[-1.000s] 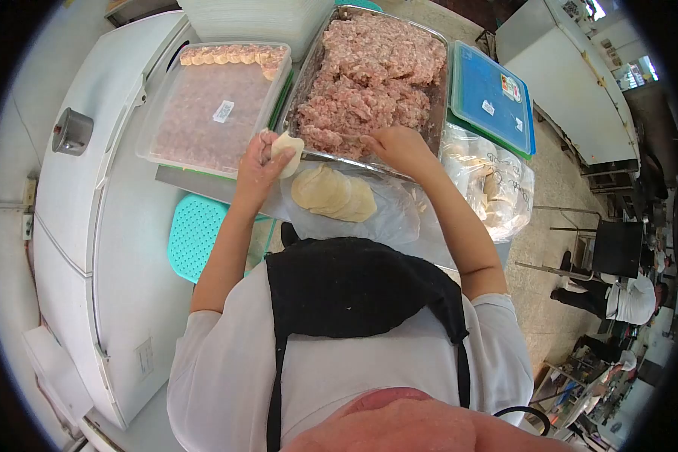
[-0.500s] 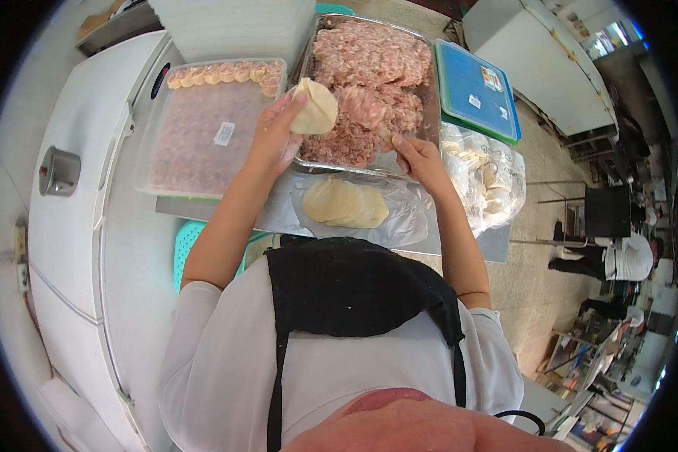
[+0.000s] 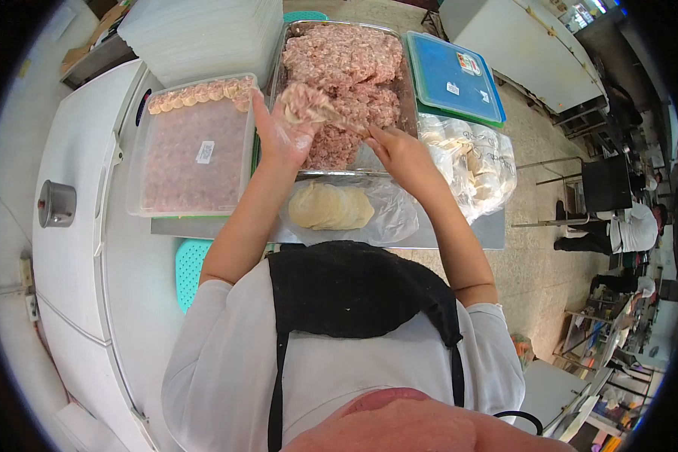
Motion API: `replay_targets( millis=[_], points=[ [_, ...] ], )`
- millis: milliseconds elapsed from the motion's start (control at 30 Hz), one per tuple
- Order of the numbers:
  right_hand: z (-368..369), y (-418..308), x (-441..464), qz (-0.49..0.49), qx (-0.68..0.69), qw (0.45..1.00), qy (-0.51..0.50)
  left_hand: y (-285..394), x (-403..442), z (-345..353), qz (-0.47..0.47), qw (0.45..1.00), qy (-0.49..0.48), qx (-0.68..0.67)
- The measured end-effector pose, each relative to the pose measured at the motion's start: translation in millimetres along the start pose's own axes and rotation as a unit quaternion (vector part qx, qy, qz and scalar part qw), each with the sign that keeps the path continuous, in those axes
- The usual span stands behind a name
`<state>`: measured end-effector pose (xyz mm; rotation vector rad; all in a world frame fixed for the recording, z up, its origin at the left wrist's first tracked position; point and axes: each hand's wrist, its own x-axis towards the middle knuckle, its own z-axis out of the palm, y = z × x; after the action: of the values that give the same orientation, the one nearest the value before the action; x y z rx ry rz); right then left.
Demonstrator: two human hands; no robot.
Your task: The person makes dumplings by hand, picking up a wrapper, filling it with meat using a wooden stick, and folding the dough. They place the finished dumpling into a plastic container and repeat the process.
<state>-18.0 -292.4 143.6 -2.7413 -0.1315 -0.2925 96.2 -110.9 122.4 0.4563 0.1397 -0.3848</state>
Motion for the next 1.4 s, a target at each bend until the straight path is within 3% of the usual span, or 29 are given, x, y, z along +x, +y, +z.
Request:
replay_targets(
  millis=[100,233,300,400,533,600,633,667,700,733,767,800,833,867,933,967,1033,1067,1133,1167,1233,1267,1300,1333,1400],
  points=[
    [-11.9,-6.5,-10.0,-0.029,-0.079,0.996,-0.035,-11.1,9.7,-28.7,-0.019,0.999,0.001,-0.049],
    [7.7,15.3,-3.1,-0.109,-0.017,0.994,0.001,-13.4,-13.5,-0.3,0.023,0.998,0.063,0.01],
    [-22.7,20.2,1.4,-0.103,-0.12,0.985,-0.075,-13.0,-15.8,-1.6,0.025,0.996,0.085,0.004],
    [-31.4,10.1,-4.7,-0.15,-0.062,0.987,-0.014,-22.1,-11.9,-3.7,0.056,0.996,0.07,0.003],
    [-8.0,43.5,5.3,-0.164,0.006,0.986,-0.027,-28.6,-18.0,5.9,0.072,0.99,0.111,-0.042],
    [-13.7,69.9,13.7,-0.241,0.162,0.956,0.043,-28.2,-7.6,-19.5,0.05,0.997,-0.042,-0.045],
    [-21.3,75.3,13.4,-0.246,0.165,0.954,0.043,-27.7,-19.1,-7.1,0.057,0.997,-0.043,-0.044],
    [-32.0,78.7,10.7,-0.145,0.227,0.963,-0.022,-27.9,-36.3,4.2,0.062,0.988,-0.077,0.119],
    [-40.9,80.3,7.5,-0.038,0.285,0.954,-0.087,-29.1,-48.7,15.0,0.064,0.952,-0.107,0.278],
    [-46.7,81.4,5.7,-0.04,0.286,0.953,-0.088,-27.6,-52.3,17.1,0.074,0.917,-0.107,0.376],
    [-52.0,82.3,4.9,-0.032,0.317,0.935,-0.154,-28.7,-52.7,21.0,0.077,0.917,-0.105,0.377],
    [-57.2,82.6,4.5,-0.025,0.346,0.912,-0.219,-28.8,-52.0,24.8,0.198,0.81,-0.123,0.539],
    [-63.6,82.1,2.6,-0.03,0.348,0.911,-0.22,-28.5,-50.8,27.3,0.307,0.659,-0.134,0.674],
    [-70.2,81.7,-0.1,-0.064,0.328,0.916,-0.22,-26.6,-49.4,27.7,0.309,0.656,-0.13,0.676],
    [-71.2,82.0,-3.3,-0.099,0.31,0.92,-0.22,-19.9,-47.0,26.8,0.202,0.628,-0.207,0.723],
    [-66.0,80.5,-5.2,-0.119,0.303,0.924,-0.202,-16.1,-45.7,28.9,0.202,0.626,-0.205,0.725],
    [-51.4,84.6,-7.9,-0.137,0.296,0.927,-0.186,-9.7,-47.0,35.9,0.027,0.676,-0.239,0.697],
    [-39.2,90.7,-5.6,-0.162,0.289,0.926,-0.182,-11.8,-48.6,29.1,0.027,0.675,-0.236,0.698],
    [-17.1,106.4,4.2,-0.19,0.282,0.924,-0.178,-19.8,-51.2,13.1,0.246,0.55,-0.199,0.773],
    [-6.9,116.6,11.6,-0.186,0.284,0.922,-0.189,-20.0,-48.1,13.0,0.247,0.548,-0.198,0.774],
    [-4.7,119.2,16.8,-0.184,0.286,0.919,-0.2,-18.9,-39.1,15.9,0.098,0.542,-0.195,0.812],
    [-6.2,119.3,18.5,-0.19,0.201,0.951,-0.136,-19.2,-35.1,9.2,0.1,0.541,-0.193,0.812],
    [-9.3,117.5,20.8,-0.193,0.114,0.972,-0.068,-20.7,-29.0,-5.0,0.071,0.622,-0.112,0.772],
    [-9.7,108.6,16.5,-0.197,0.113,0.972,-0.066,-20.8,-23.4,-16.7,0.043,0.693,-0.03,0.719],
    [-6.0,83.5,-0.8,-0.181,0.125,0.975,0.023,-18.1,-12.8,-38.7,0.03,0.707,-0.023,0.706]
  ],
)
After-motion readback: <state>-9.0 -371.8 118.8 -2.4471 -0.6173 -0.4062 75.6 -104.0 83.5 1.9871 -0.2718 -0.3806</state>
